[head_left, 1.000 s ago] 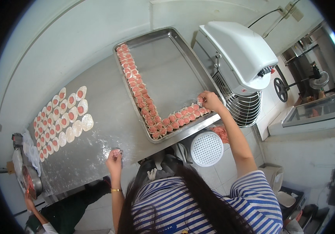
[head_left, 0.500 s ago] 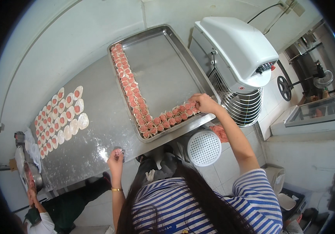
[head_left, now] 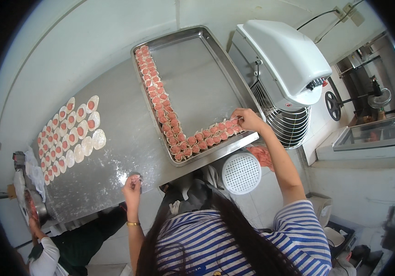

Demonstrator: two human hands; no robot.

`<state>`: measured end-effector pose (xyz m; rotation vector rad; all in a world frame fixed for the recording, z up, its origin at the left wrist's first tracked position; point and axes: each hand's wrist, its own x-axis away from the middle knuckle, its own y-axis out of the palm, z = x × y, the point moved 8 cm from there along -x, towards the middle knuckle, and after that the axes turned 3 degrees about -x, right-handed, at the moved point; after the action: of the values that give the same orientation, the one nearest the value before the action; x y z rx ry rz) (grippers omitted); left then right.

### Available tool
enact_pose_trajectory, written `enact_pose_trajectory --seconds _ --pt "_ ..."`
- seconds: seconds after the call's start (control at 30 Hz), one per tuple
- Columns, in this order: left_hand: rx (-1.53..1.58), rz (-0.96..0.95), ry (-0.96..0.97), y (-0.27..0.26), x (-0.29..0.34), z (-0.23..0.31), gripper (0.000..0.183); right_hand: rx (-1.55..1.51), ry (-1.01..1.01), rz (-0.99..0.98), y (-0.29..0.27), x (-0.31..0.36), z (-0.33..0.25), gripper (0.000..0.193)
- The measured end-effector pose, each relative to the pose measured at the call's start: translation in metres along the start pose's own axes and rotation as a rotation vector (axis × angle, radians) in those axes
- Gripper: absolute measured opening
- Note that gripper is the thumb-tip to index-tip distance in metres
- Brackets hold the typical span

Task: The person folds small round dough wrappers around pink filling to form dumplings and places them in neat rows on a metal tray. Another person works across the table, also preparing dumplings. The camera wearer repeatedly picks up a wrapper, folds it, and arranges the finished dumplings on the tray.

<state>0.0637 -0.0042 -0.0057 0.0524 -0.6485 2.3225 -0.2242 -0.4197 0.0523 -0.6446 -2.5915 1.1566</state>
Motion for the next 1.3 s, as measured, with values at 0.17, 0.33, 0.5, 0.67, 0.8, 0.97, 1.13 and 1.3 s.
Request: enact_pose_trajectory --seconds 0.17,0.33,0.5,0.67,0.8,0.97,1.13,1.3 --pt "-0.020 0.001 0.035 -0.019 -0.015 -0.007 0.012 -0.010 0.054 0.061 -0.002 0.002 0.009 0.043" --pt "0.049 -0.006 0.033 -0.030 -0.026 -0.025 0.013 -0.018 0.073 -0.065 0.002 0.001 0.020 0.048" --pt "0.072 -0.033 0.030 -0.030 -0.035 -0.025 0.013 0.013 0.246 -0.197 0.010 -0.008 0.036 0.044" --pt "0.039 -0.046 0.055 -0.027 -0.035 -0.018 0.014 0.021 0.191 -0.155 0.003 -0.012 0.024 0.039" --pt "0.017 -0.056 0.059 -0.022 -0.033 -0.014 0.015 0.009 0.112 -0.111 0.000 -0.020 0.035 0.036" --pt "-0.010 -0.058 0.017 -0.013 -0.025 -0.008 0.015 -0.012 0.027 -0.149 0.005 -0.026 0.027 0.034" --pt "0.018 -0.037 0.019 -0.006 -0.022 -0.009 0.014 -0.035 0.021 -0.169 0.008 -0.024 0.032 0.037" --pt "0.095 -0.023 0.031 -0.002 -0.021 -0.017 0.014 -0.028 -0.053 -0.220 0.013 -0.022 0.034 0.038"
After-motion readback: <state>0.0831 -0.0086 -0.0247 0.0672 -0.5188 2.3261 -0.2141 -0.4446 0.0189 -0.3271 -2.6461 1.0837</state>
